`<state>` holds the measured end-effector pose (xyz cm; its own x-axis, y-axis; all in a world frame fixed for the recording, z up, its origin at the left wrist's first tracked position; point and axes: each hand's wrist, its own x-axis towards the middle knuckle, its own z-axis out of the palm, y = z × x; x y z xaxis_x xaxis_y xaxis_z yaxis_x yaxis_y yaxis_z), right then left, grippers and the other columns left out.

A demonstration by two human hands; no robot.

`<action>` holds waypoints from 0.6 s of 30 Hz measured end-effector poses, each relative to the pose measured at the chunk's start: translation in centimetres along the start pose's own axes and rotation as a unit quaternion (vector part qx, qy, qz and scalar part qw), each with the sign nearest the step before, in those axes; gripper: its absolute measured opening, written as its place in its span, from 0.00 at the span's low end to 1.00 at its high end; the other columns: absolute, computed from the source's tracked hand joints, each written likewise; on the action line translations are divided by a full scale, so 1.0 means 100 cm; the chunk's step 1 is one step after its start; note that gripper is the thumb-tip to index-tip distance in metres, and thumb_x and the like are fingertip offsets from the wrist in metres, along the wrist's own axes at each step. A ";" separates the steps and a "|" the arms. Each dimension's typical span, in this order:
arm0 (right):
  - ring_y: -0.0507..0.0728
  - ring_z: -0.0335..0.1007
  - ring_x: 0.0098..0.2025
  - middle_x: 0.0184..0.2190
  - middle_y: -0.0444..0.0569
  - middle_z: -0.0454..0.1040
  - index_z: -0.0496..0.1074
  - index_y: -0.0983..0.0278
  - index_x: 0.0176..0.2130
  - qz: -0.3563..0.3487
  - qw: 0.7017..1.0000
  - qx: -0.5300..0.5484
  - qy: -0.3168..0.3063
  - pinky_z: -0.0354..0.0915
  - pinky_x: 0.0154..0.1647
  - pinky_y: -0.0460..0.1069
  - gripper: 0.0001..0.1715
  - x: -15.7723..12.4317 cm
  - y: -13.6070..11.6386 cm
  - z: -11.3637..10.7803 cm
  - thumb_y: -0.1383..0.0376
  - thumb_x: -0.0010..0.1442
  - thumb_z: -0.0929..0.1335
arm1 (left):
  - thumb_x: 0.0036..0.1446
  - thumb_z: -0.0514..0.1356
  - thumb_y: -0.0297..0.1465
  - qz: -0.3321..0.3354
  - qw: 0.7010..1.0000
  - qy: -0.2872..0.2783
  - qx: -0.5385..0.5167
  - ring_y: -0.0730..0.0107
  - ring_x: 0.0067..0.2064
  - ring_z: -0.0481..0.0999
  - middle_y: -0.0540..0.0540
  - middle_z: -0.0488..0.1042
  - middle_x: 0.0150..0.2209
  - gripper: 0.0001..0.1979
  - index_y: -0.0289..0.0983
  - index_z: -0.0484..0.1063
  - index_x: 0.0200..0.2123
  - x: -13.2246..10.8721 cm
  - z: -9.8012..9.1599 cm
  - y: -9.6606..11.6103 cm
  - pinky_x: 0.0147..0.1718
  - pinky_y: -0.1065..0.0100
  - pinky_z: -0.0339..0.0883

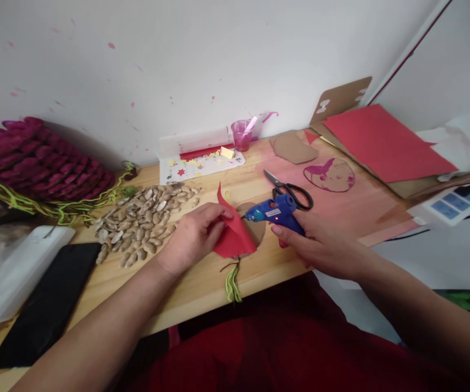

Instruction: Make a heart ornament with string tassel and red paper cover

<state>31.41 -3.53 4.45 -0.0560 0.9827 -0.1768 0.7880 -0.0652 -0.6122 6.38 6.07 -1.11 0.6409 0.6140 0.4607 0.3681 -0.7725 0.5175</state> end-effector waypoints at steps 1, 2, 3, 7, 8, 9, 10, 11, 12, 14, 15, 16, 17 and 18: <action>0.57 0.69 0.28 0.24 0.47 0.71 0.71 0.62 0.37 0.001 1.000 -0.008 0.000 0.59 0.29 0.50 0.25 -0.001 0.000 0.000 0.46 0.68 0.60 | 0.62 0.56 0.21 0.000 1.000 0.001 0.000 0.70 0.40 0.79 0.46 0.79 0.41 0.10 0.37 0.73 0.44 0.000 0.000 0.000 0.42 0.67 0.74; 0.57 0.69 0.28 0.25 0.47 0.72 0.71 0.62 0.37 0.002 1.000 -0.013 -0.001 0.58 0.29 0.50 0.26 -0.002 0.000 0.000 0.45 0.68 0.60 | 0.62 0.56 0.21 0.000 1.000 0.001 0.000 0.71 0.40 0.79 0.46 0.79 0.41 0.10 0.37 0.73 0.44 0.000 0.000 0.000 0.42 0.67 0.74; 0.57 0.69 0.29 0.25 0.47 0.72 0.71 0.62 0.37 0.001 1.000 -0.016 -0.002 0.58 0.29 0.50 0.26 -0.002 0.000 -0.001 0.45 0.68 0.60 | 0.62 0.56 0.21 0.000 1.000 0.002 0.000 0.71 0.40 0.79 0.46 0.79 0.41 0.10 0.37 0.73 0.44 0.001 0.000 0.000 0.42 0.67 0.74; 0.57 0.68 0.29 0.26 0.47 0.72 0.70 0.61 0.36 -0.005 1.000 -0.019 0.005 0.57 0.28 0.50 0.25 -0.004 0.002 0.000 0.45 0.68 0.60 | 0.63 0.55 0.22 0.004 1.000 0.005 0.005 0.70 0.40 0.79 0.45 0.79 0.40 0.09 0.37 0.73 0.43 0.001 -0.001 0.001 0.43 0.66 0.74; 0.57 0.68 0.28 0.26 0.47 0.72 0.69 0.61 0.36 -0.005 1.000 -0.022 0.008 0.57 0.28 0.50 0.25 -0.005 0.002 0.000 0.45 0.68 0.61 | 0.63 0.56 0.22 0.003 1.000 0.006 0.006 0.70 0.40 0.79 0.45 0.79 0.40 0.09 0.37 0.73 0.43 0.001 -0.001 0.001 0.43 0.66 0.74; 0.57 0.67 0.28 0.26 0.47 0.72 0.68 0.61 0.35 -0.005 1.000 -0.025 0.009 0.56 0.27 0.50 0.25 -0.005 0.002 0.001 0.44 0.68 0.60 | 0.62 0.56 0.22 -0.001 1.000 0.006 0.007 0.70 0.40 0.79 0.45 0.79 0.40 0.09 0.36 0.73 0.43 0.001 -0.001 0.001 0.43 0.66 0.74; 0.57 0.67 0.28 0.26 0.47 0.72 0.68 0.61 0.34 -0.005 1.000 -0.027 0.010 0.55 0.26 0.50 0.25 -0.006 0.002 0.000 0.44 0.68 0.60 | 0.62 0.56 0.22 -0.005 1.000 0.006 0.007 0.70 0.40 0.79 0.45 0.79 0.40 0.09 0.36 0.73 0.43 0.001 -0.002 0.001 0.43 0.66 0.74; 0.57 0.66 0.27 0.26 0.47 0.72 0.67 0.61 0.33 -0.006 1.000 -0.027 0.009 0.55 0.26 0.50 0.25 -0.007 0.002 0.000 0.44 0.68 0.60 | 0.62 0.56 0.22 -0.011 1.000 0.005 0.006 0.70 0.39 0.79 0.45 0.80 0.39 0.09 0.36 0.73 0.43 0.002 -0.002 0.001 0.42 0.66 0.74; 0.57 0.66 0.27 0.26 0.47 0.72 0.67 0.61 0.33 -0.007 1.000 -0.025 0.007 0.55 0.26 0.50 0.25 -0.008 0.001 0.000 0.45 0.68 0.60 | 0.62 0.56 0.22 -0.016 1.000 0.004 0.004 0.70 0.39 0.79 0.46 0.80 0.39 0.10 0.36 0.73 0.42 0.002 -0.002 0.002 0.42 0.66 0.74; 0.57 0.67 0.27 0.25 0.47 0.72 0.67 0.61 0.32 -0.002 1.000 -0.018 0.000 0.55 0.26 0.50 0.25 -0.011 -0.001 -0.002 0.45 0.68 0.61 | 0.61 0.56 0.22 -0.024 1.000 0.004 0.000 0.69 0.39 0.80 0.46 0.80 0.39 0.09 0.37 0.74 0.42 0.002 -0.002 0.002 0.42 0.66 0.74; 0.57 0.67 0.27 0.24 0.47 0.72 0.66 0.61 0.32 0.001 1.000 -0.012 -0.006 0.55 0.26 0.50 0.25 -0.012 -0.003 -0.003 0.45 0.67 0.61 | 0.61 0.56 0.22 -0.024 1.000 0.004 -0.001 0.69 0.39 0.80 0.46 0.80 0.39 0.09 0.37 0.74 0.42 0.003 -0.002 0.002 0.42 0.67 0.74; 0.57 0.67 0.27 0.24 0.47 0.72 0.66 0.61 0.31 0.004 1.000 -0.007 -0.013 0.55 0.27 0.50 0.25 -0.014 -0.004 -0.003 0.45 0.68 0.61 | 0.61 0.56 0.22 -0.025 1.000 0.004 -0.001 0.69 0.39 0.80 0.46 0.80 0.39 0.09 0.37 0.74 0.42 0.003 -0.002 0.002 0.42 0.66 0.74; 0.56 0.67 0.27 0.24 0.47 0.72 0.66 0.61 0.30 0.006 1.000 -0.003 -0.019 0.55 0.27 0.50 0.25 -0.016 -0.005 -0.004 0.46 0.68 0.61 | 0.61 0.56 0.22 -0.024 1.000 0.003 0.000 0.69 0.39 0.80 0.46 0.80 0.39 0.09 0.37 0.74 0.42 0.003 -0.002 0.001 0.42 0.66 0.74; 0.56 0.68 0.26 0.24 0.47 0.72 0.65 0.61 0.29 0.007 1.000 -0.002 -0.023 0.55 0.26 0.50 0.26 -0.018 -0.005 -0.004 0.46 0.68 0.61 | 0.61 0.56 0.22 -0.023 1.000 0.002 0.001 0.69 0.39 0.79 0.46 0.80 0.39 0.09 0.37 0.74 0.42 0.003 -0.002 0.001 0.42 0.66 0.74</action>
<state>31.33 -5.20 5.40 -0.0728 0.9725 -0.2213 0.7914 -0.0787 -0.6062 6.50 6.21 -0.80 0.6199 0.6502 0.4394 0.3993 -0.7433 0.5367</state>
